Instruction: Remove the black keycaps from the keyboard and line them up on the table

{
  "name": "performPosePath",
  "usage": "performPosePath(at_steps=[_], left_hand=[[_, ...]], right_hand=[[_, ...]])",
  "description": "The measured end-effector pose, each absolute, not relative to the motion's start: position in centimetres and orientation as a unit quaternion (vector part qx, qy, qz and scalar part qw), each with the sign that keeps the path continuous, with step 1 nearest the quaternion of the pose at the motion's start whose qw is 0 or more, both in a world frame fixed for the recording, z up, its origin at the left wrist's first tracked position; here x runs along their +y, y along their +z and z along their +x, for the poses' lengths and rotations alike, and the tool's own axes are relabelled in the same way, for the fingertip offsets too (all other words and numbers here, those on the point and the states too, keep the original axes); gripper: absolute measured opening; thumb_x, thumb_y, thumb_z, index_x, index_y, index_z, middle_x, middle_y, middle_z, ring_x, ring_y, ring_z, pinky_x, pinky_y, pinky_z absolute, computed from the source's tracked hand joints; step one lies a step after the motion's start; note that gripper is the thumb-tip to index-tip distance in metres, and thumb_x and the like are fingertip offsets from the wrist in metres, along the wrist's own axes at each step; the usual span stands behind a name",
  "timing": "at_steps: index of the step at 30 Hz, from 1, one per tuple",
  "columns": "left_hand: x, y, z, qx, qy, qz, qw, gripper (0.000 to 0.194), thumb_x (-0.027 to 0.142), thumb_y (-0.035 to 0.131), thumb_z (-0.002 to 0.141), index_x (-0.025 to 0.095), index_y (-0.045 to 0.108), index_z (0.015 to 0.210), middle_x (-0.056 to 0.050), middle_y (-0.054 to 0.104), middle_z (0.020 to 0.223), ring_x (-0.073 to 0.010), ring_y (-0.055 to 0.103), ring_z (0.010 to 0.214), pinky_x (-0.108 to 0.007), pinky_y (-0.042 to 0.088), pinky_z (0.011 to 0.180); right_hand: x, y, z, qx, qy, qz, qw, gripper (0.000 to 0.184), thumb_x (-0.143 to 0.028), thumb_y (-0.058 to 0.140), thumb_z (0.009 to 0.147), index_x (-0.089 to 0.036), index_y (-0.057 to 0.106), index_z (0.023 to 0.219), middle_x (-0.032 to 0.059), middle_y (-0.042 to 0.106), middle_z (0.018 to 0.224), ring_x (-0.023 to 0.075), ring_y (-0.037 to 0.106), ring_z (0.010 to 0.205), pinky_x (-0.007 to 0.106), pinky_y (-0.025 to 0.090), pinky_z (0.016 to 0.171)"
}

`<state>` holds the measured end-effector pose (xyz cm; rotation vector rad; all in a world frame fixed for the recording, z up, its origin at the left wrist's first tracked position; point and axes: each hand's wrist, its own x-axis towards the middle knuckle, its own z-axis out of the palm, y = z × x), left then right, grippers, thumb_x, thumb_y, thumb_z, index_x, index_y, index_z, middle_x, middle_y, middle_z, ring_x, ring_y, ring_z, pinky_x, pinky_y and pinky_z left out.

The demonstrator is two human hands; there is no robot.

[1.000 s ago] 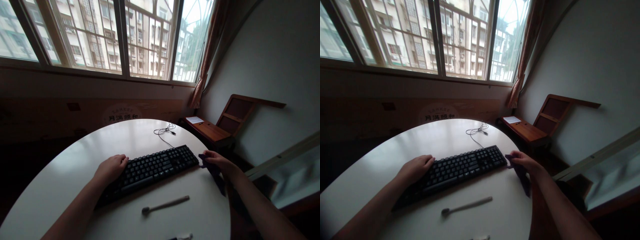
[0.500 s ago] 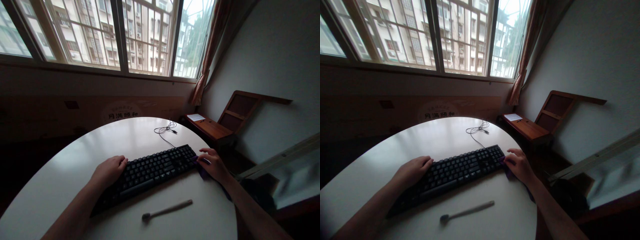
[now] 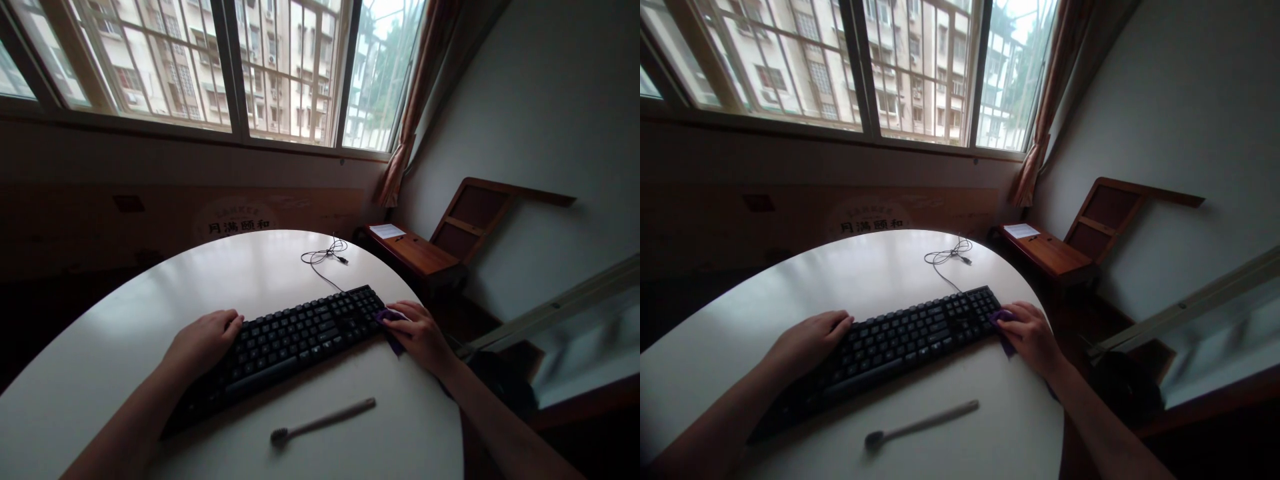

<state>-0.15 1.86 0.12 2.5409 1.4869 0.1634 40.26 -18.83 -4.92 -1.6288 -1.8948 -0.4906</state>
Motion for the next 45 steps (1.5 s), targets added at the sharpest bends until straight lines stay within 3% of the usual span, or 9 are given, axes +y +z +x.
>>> performPosePath(at_steps=[15, 21, 45], left_hand=[[1.8, 0.1, -0.1, 0.500, 0.050, 0.861, 0.082, 0.043, 0.046, 0.028, 0.091, 0.022, 0.064, 0.087, -0.009, 0.070, 0.097, -0.0268, 0.064, 0.092, -0.034, 0.043, 0.072], [1.5, 0.2, 0.0, 0.501, 0.063, 0.859, 0.084, 0.042, 0.046, 0.030, 0.089, 0.023, 0.065, 0.087, -0.008, 0.070, 0.098, -0.0261, 0.064, 0.091, -0.034, 0.043, 0.073], [1.8, 0.2, -0.2, 0.500, 0.051, 0.860, 0.084, 0.043, 0.046, 0.030, 0.091, 0.023, 0.065, 0.089, -0.007, 0.070, 0.098, -0.0254, 0.064, 0.093, -0.032, 0.043, 0.073]], right_hand=[[-18.5, -4.4, 38.2, -0.693, -0.157, -0.621, 0.331, 0.023, -0.019, 0.059, 0.088, -0.025, 0.076, 0.101, 0.0067, 0.060, 0.130, 0.0259, 0.051, 0.123, 0.047, 0.045, 0.102], [-18.4, -4.4, 36.6, -0.700, -0.159, -0.636, 0.283, 0.021, -0.022, 0.062, 0.086, -0.029, 0.077, 0.100, 0.0042, 0.056, 0.136, 0.0289, 0.047, 0.127, 0.050, 0.043, 0.103], [-18.8, -4.7, 37.0, -0.656, -0.173, -0.673, 0.294, 0.022, -0.019, 0.061, 0.085, -0.028, 0.077, 0.098, 0.0049, 0.057, 0.135, 0.0321, 0.047, 0.127, 0.054, 0.042, 0.100]])
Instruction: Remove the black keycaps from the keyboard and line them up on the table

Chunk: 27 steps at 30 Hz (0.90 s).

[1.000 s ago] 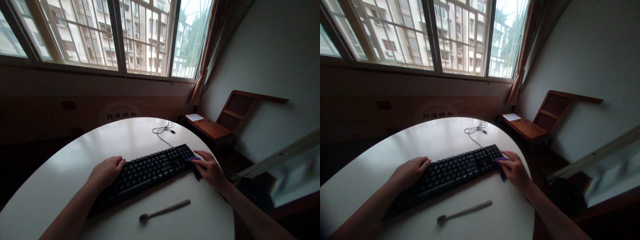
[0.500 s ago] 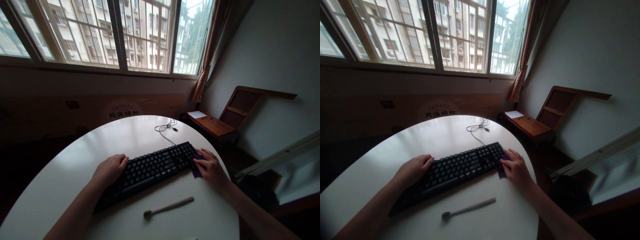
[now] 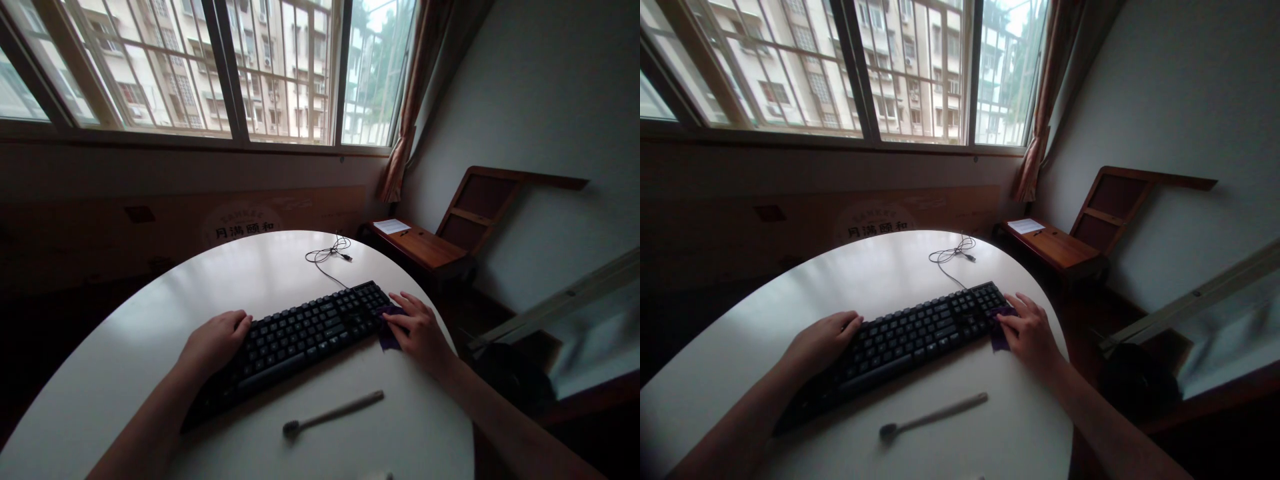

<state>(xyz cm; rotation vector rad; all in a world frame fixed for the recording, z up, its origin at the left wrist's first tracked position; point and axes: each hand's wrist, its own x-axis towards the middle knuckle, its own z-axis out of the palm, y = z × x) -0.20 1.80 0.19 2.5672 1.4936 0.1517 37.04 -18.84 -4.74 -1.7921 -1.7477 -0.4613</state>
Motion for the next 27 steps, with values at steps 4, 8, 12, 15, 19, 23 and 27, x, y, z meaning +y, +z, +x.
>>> performPosePath(at_steps=[4, 8, 12, 15, 19, 23, 27], left_hand=[[1.6, 0.4, -0.1, 0.502, 0.048, 0.859, 0.083, 0.042, 0.045, 0.029, 0.091, 0.023, 0.064, 0.087, -0.007, 0.070, 0.098, -0.0256, 0.064, 0.094, -0.032, 0.043, 0.072], [1.5, 0.6, 0.0, 0.504, 0.049, 0.858, 0.087, 0.042, 0.045, 0.029, 0.092, 0.022, 0.063, 0.089, -0.008, 0.070, 0.100, -0.0258, 0.063, 0.095, -0.033, 0.043, 0.074], [1.5, 0.6, -0.1, 0.504, 0.049, 0.857, 0.094, 0.041, 0.046, 0.030, 0.091, 0.022, 0.063, 0.088, -0.008, 0.070, 0.099, -0.0256, 0.064, 0.094, -0.033, 0.043, 0.074], [1.7, 0.5, -0.2, 0.500, 0.051, 0.859, 0.098, 0.042, 0.047, 0.030, 0.091, 0.023, 0.064, 0.088, -0.008, 0.070, 0.100, -0.0259, 0.064, 0.094, -0.033, 0.044, 0.074], [1.8, 0.5, -0.2, 0.502, 0.052, 0.858, 0.099, 0.040, 0.046, 0.031, 0.091, 0.022, 0.064, 0.087, -0.008, 0.071, 0.099, -0.0261, 0.064, 0.093, -0.033, 0.044, 0.074], [1.7, 0.6, -0.1, 0.499, 0.054, 0.860, 0.095, 0.041, 0.047, 0.030, 0.091, 0.023, 0.063, 0.086, -0.007, 0.071, 0.097, -0.0250, 0.064, 0.092, -0.032, 0.044, 0.073], [1.6, 0.7, -0.1, 0.499, 0.049, 0.860, 0.094, 0.042, 0.046, 0.029, 0.091, 0.023, 0.063, 0.087, -0.007, 0.071, 0.097, -0.0256, 0.064, 0.092, -0.032, 0.043, 0.073]], right_hand=[[-18.7, -4.6, 36.7, -0.699, -0.161, -0.634, 0.290, 0.025, -0.019, 0.061, 0.086, -0.029, 0.076, 0.104, 0.0051, 0.055, 0.137, 0.0298, 0.046, 0.128, 0.051, 0.042, 0.102], [-18.8, -4.6, 36.9, -0.670, -0.191, -0.658, 0.286, 0.025, -0.019, 0.062, 0.084, -0.031, 0.076, 0.101, 0.0049, 0.056, 0.135, 0.0311, 0.047, 0.126, 0.053, 0.041, 0.100], [-19.1, -4.8, 37.4, -0.619, -0.217, -0.697, 0.291, 0.025, -0.018, 0.061, 0.082, -0.029, 0.077, 0.098, 0.0055, 0.058, 0.132, 0.0328, 0.046, 0.126, 0.055, 0.041, 0.098], [-19.2, -4.7, 37.4, -0.612, -0.216, -0.704, 0.287, 0.025, -0.019, 0.060, 0.083, -0.028, 0.076, 0.099, 0.0059, 0.058, 0.132, 0.0330, 0.047, 0.125, 0.056, 0.041, 0.098], [-19.1, -4.7, 37.3, -0.636, -0.196, -0.686, 0.293, 0.024, -0.020, 0.062, 0.083, -0.027, 0.076, 0.100, 0.0070, 0.059, 0.130, 0.0325, 0.048, 0.124, 0.055, 0.042, 0.098], [-18.9, -4.9, 37.8, -0.635, -0.185, -0.676, 0.327, 0.020, -0.019, 0.062, 0.084, -0.027, 0.076, 0.095, 0.0066, 0.062, 0.125, 0.0304, 0.051, 0.121, 0.052, 0.043, 0.100], [-19.0, -4.6, 38.3, -0.606, -0.181, -0.663, 0.401, 0.019, -0.020, 0.059, 0.086, -0.024, 0.075, 0.096, 0.0080, 0.065, 0.114, 0.0263, 0.057, 0.111, 0.046, 0.047, 0.097]])
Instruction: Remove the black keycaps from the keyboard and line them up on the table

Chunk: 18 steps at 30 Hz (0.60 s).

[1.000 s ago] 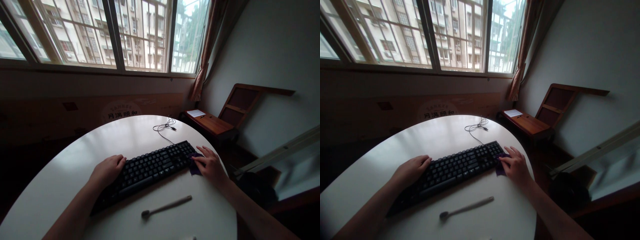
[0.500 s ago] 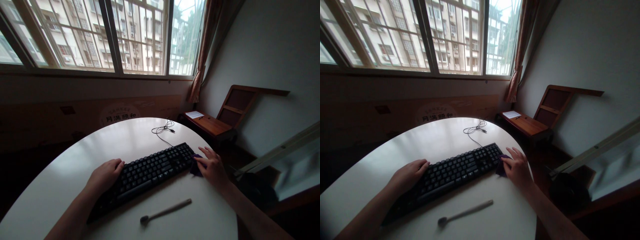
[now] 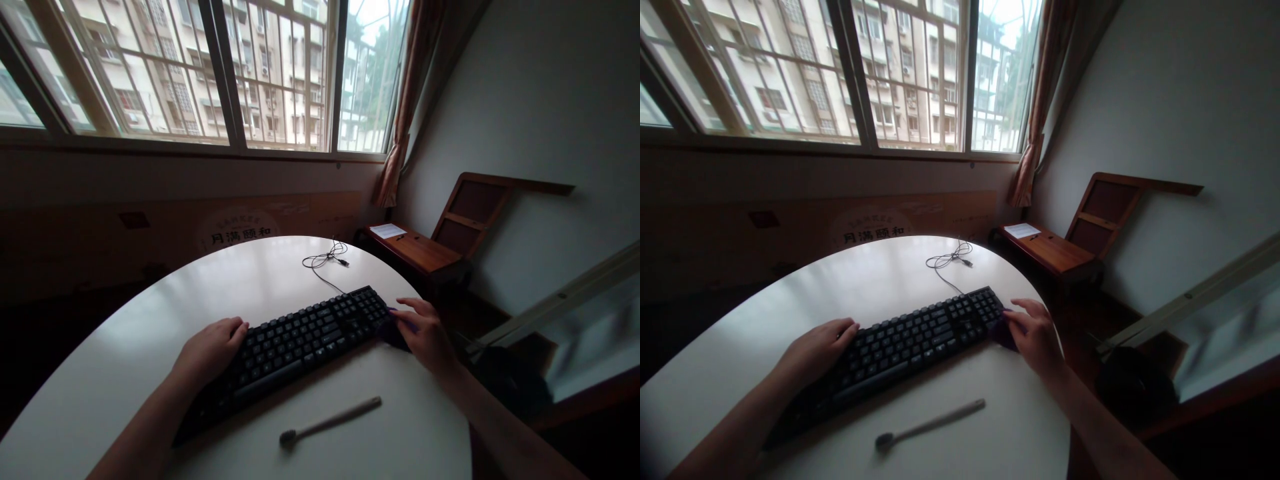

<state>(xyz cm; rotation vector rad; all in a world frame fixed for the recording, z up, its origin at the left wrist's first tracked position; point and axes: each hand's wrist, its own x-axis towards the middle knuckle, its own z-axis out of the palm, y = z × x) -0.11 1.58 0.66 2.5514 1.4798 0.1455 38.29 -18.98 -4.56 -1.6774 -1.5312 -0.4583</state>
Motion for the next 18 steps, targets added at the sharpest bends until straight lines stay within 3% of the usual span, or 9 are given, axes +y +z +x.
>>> performPosePath(at_steps=[6, 14, 18], left_hand=[[1.6, 0.7, -0.1, 0.500, 0.051, 0.859, 0.096, 0.042, 0.046, 0.029, 0.091, 0.022, 0.064, 0.087, -0.008, 0.070, 0.099, -0.0266, 0.064, 0.094, -0.033, 0.044, 0.073], [1.4, 0.7, -0.1, 0.499, 0.066, 0.858, 0.106, 0.043, 0.047, 0.031, 0.090, 0.022, 0.066, 0.087, -0.007, 0.071, 0.097, -0.0260, 0.064, 0.092, -0.033, 0.044, 0.074], [1.6, 0.6, -0.1, 0.499, 0.061, 0.858, 0.106, 0.042, 0.047, 0.031, 0.090, 0.023, 0.065, 0.084, -0.007, 0.071, 0.095, -0.0256, 0.064, 0.090, -0.032, 0.043, 0.073]], right_hand=[[-18.0, -2.6, 36.9, -0.689, -0.100, -0.617, 0.366, 0.016, -0.022, 0.061, 0.086, -0.023, 0.076, 0.091, 0.0068, 0.070, 0.092, 0.0227, 0.060, 0.092, 0.039, 0.051, 0.084], [-17.4, -3.3, 35.2, -0.745, -0.114, -0.600, 0.270, 0.029, -0.021, 0.064, 0.086, -0.031, 0.072, 0.112, 0.0057, 0.064, 0.120, 0.0258, 0.054, 0.112, 0.046, 0.044, 0.096], [-17.6, -3.3, 35.3, -0.742, -0.144, -0.594, 0.274, 0.022, -0.023, 0.064, 0.088, -0.032, 0.075, 0.104, 0.0049, 0.063, 0.123, 0.0271, 0.053, 0.116, 0.048, 0.042, 0.098]])
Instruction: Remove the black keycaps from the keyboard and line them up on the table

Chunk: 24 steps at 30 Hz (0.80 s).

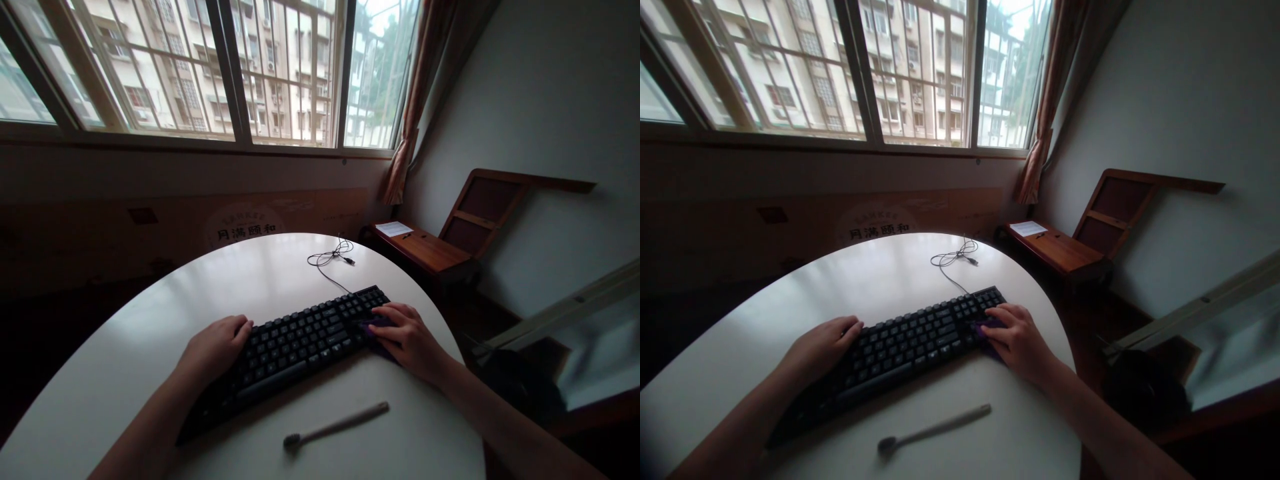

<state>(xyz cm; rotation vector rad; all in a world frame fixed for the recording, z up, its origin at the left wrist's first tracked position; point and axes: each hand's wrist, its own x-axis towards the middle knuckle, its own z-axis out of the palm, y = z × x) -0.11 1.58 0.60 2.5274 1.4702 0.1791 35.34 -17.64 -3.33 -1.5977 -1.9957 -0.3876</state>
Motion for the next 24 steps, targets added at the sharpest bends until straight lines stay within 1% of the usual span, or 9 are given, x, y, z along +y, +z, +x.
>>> performPosePath(at_steps=[8, 13, 15, 18, 22, 24], left_hand=[[1.6, 0.7, -0.1, 0.502, 0.051, 0.857, 0.104, 0.041, 0.048, 0.032, 0.089, 0.024, 0.066, 0.088, -0.006, 0.071, 0.096, -0.0259, 0.064, 0.090, -0.032, 0.043, 0.072], [1.6, 0.7, 0.0, 0.504, 0.055, 0.856, 0.102, 0.043, 0.049, 0.032, 0.089, 0.023, 0.066, 0.087, -0.007, 0.071, 0.095, -0.0260, 0.064, 0.088, -0.033, 0.042, 0.070], [1.6, 0.7, 0.0, 0.504, 0.052, 0.856, 0.101, 0.043, 0.048, 0.032, 0.090, 0.022, 0.065, 0.086, -0.007, 0.071, 0.095, -0.0258, 0.064, 0.088, -0.032, 0.042, 0.070], [1.5, 0.8, 0.0, 0.507, 0.050, 0.855, 0.097, 0.043, 0.048, 0.032, 0.090, 0.022, 0.065, 0.086, -0.007, 0.071, 0.094, -0.0256, 0.064, 0.088, -0.032, 0.041, 0.069], [1.3, 1.0, 0.1, 0.516, 0.043, 0.851, 0.089, 0.042, 0.047, 0.031, 0.090, 0.022, 0.063, 0.083, -0.007, 0.070, 0.094, -0.0257, 0.064, 0.089, -0.032, 0.041, 0.069], [1.3, 1.0, 0.2, 0.519, 0.042, 0.849, 0.089, 0.042, 0.047, 0.031, 0.090, 0.022, 0.063, 0.084, -0.007, 0.070, 0.095, -0.0255, 0.064, 0.090, -0.032, 0.041, 0.069]], right_hand=[[-18.7, -3.1, 34.8, -0.757, -0.177, -0.563, 0.279, 0.021, -0.018, 0.062, 0.087, -0.030, 0.076, 0.097, 0.0043, 0.063, 0.125, 0.0284, 0.049, 0.122, 0.050, 0.039, 0.102], [-18.6, -3.3, 34.5, -0.757, -0.180, -0.548, 0.306, 0.015, -0.014, 0.064, 0.084, -0.024, 0.075, 0.084, 0.0048, 0.065, 0.119, 0.0269, 0.052, 0.118, 0.047, 0.042, 0.099], [-18.6, -3.3, 34.4, -0.756, -0.176, -0.547, 0.314, 0.014, -0.013, 0.064, 0.083, -0.023, 0.074, 0.082, 0.0051, 0.065, 0.119, 0.0264, 0.053, 0.117, 0.046, 0.043, 0.098], [-18.6, -3.4, 34.3, -0.756, -0.176, -0.549, 0.310, 0.016, -0.013, 0.063, 0.084, -0.023, 0.074, 0.089, 0.0054, 0.063, 0.124, 0.0265, 0.052, 0.120, 0.046, 0.043, 0.100], [-18.5, -3.4, 34.1, -0.751, -0.178, -0.574, 0.273, 0.025, -0.014, 0.060, 0.088, -0.025, 0.073, 0.105, 0.0058, 0.057, 0.134, 0.0292, 0.048, 0.126, 0.049, 0.042, 0.100], [-18.3, -3.5, 34.0, -0.747, -0.183, -0.583, 0.264, 0.027, -0.014, 0.060, 0.088, -0.026, 0.072, 0.109, 0.0057, 0.057, 0.135, 0.0297, 0.048, 0.126, 0.049, 0.043, 0.099]])
